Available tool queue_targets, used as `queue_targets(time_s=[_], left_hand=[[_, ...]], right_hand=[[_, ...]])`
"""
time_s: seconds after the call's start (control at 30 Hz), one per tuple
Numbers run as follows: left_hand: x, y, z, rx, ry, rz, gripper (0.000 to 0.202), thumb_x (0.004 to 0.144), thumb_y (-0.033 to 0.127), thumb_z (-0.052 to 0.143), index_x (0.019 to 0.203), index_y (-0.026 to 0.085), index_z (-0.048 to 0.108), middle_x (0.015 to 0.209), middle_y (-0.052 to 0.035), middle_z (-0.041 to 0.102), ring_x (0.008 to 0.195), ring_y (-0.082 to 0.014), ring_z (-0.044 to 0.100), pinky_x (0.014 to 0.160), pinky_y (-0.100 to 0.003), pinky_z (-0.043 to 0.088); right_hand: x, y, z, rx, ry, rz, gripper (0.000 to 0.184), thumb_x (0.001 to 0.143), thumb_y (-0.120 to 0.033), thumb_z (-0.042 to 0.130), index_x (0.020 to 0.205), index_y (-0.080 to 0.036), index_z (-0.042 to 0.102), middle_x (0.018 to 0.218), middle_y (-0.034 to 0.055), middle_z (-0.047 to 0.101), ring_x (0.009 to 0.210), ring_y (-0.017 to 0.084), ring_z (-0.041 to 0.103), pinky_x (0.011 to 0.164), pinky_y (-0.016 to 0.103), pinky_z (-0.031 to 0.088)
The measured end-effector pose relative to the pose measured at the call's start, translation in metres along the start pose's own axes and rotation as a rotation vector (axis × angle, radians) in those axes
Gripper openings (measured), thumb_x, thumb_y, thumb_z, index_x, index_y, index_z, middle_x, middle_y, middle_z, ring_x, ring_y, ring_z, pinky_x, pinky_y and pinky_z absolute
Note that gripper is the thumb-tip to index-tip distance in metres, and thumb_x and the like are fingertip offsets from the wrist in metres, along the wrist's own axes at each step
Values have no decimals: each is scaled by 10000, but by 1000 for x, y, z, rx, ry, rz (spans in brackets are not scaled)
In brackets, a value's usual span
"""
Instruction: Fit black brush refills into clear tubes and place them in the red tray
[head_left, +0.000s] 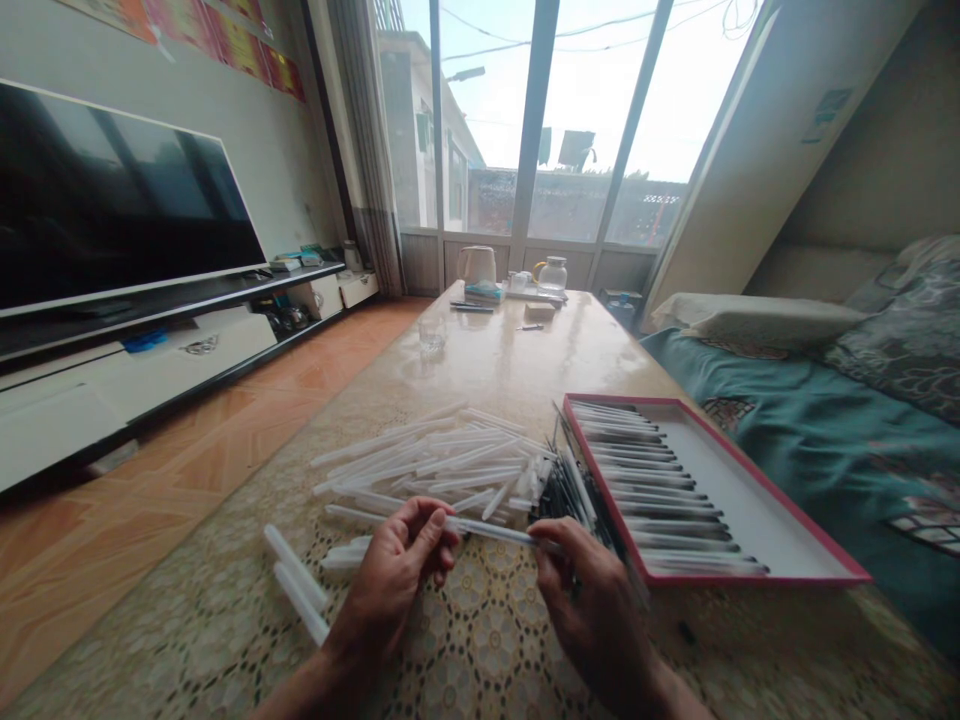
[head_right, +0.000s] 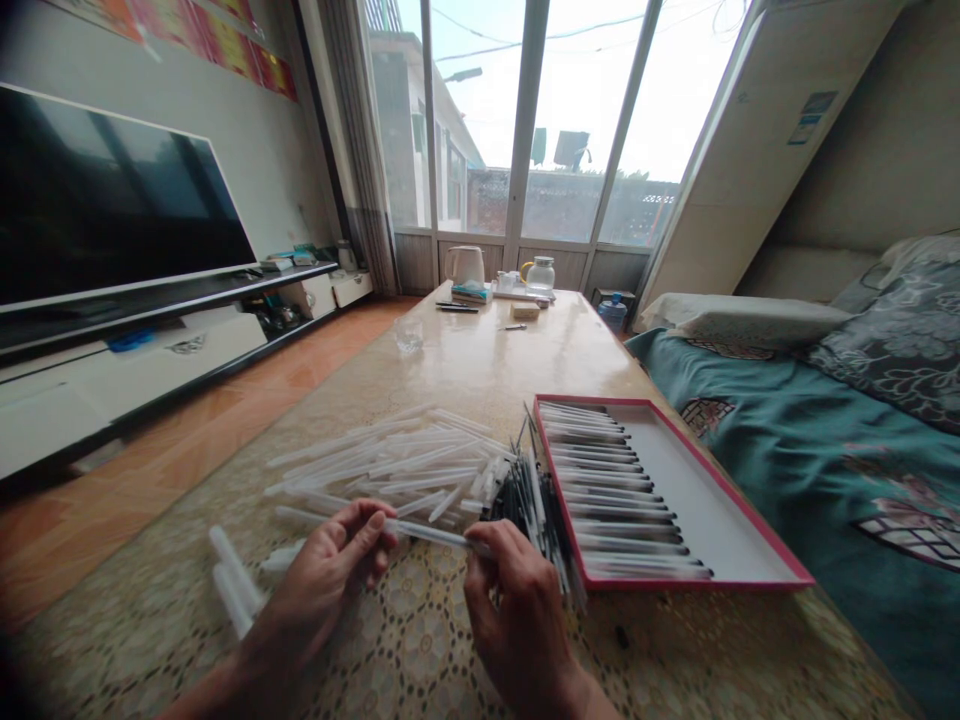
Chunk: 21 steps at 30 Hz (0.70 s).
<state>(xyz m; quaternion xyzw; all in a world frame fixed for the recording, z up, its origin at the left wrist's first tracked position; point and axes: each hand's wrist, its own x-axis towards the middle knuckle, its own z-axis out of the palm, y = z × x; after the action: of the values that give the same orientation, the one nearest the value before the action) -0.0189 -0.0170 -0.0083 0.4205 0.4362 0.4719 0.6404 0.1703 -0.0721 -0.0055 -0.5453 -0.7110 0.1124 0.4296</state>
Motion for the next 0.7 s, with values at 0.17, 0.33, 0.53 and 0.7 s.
queue_targets(time_s=[0.17, 0.33, 0.53, 0.7], left_hand=[[-1, 3, 0, 44, -81, -19, 233, 731, 369, 656, 801, 171, 554, 573, 40, 591, 428, -65, 479, 384, -165, 359], [-2, 0, 1, 48, -149, -37, 233, 732, 362, 659, 795, 167, 549, 585, 30, 605, 431, -67, 494, 382, -165, 360], [-2, -7, 0, 31, -232, -43, 228, 725, 351, 673, 785, 169, 549, 577, 27, 615, 443, -73, 521, 410, -176, 384], [-6, -7, 2, 36, -215, 19, 209, 726, 331, 674, 776, 170, 551, 577, 31, 606, 437, -73, 516, 405, -178, 377]], right_hand=[[3, 3, -4, -122, -88, -56, 138, 884, -185, 440, 911, -204, 574, 772, 11, 595, 664, 130, 555, 607, 222, 387], [7, 1, -9, -444, -141, -189, 84, 865, -218, 523, 840, -208, 602, 679, 9, 591, 666, 171, 540, 618, 265, 324], [5, 1, -6, -543, -281, -276, 91, 877, -210, 502, 820, -216, 573, 645, -18, 577, 558, 142, 523, 521, 262, 233], [2, 2, -3, -290, -351, -39, 250, 921, -251, 420, 724, -195, 564, 624, -27, 584, 540, 103, 539, 509, 215, 279]])
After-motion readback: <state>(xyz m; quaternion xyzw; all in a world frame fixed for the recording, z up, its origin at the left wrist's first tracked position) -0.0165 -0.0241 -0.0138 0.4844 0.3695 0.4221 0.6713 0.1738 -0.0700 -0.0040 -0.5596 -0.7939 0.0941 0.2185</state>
